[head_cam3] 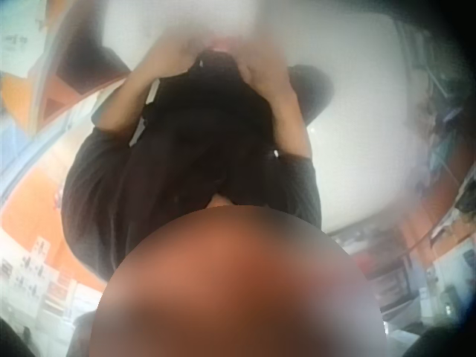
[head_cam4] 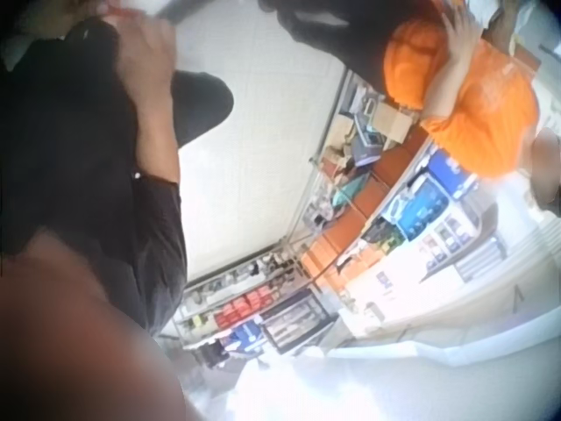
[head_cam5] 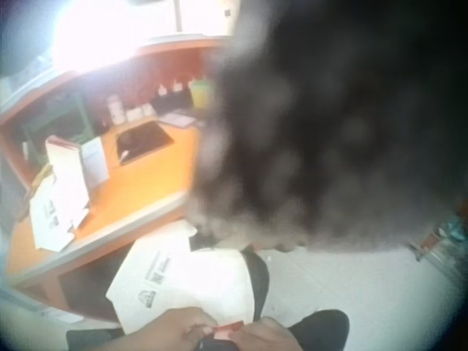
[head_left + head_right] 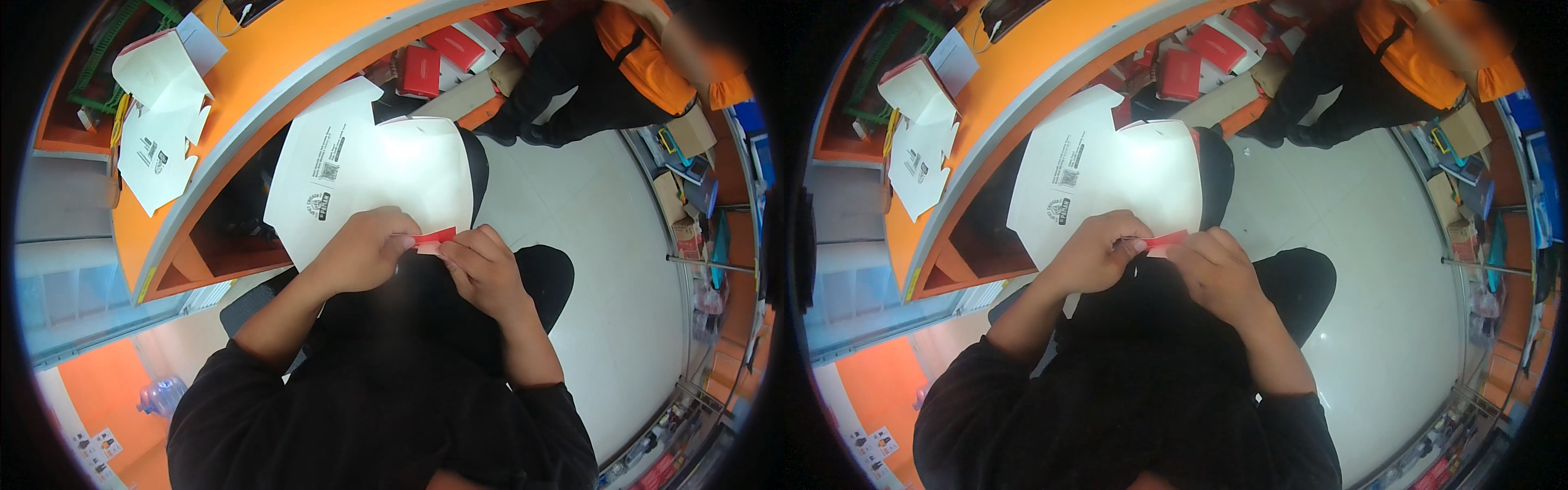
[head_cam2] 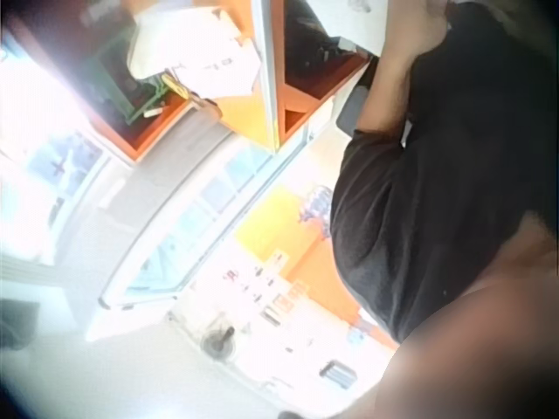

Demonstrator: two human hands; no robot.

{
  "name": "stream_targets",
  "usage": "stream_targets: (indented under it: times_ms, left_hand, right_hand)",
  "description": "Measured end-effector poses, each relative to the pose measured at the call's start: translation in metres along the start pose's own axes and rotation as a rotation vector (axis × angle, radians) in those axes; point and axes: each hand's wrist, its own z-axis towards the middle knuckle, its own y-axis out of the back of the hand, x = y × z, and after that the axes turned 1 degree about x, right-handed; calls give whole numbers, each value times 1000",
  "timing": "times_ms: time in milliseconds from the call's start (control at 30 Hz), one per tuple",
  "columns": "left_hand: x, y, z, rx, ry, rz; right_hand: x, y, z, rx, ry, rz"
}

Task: The person assembles red and white cardboard boxes by folding flaps and tucking tabs. They repeatedly pick up flat-packed boxes, fold them into shape, and place them on the counter or into a pile.

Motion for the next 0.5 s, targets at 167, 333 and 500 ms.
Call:
stream_targets:
  times_ms: [167, 333, 500]
  left_hand:
    - [-3, 2, 0, 41, -79, 56]
    - [-32, 5, -25, -126, -83, 514]
    - [-39, 42, -39, -23, -64, 845]
  right_hand:
    - [8, -2, 10, 57, -61, 25]
    - [3, 6, 18, 10, -73, -113]
    - [4, 24, 19, -19, -292, 110]
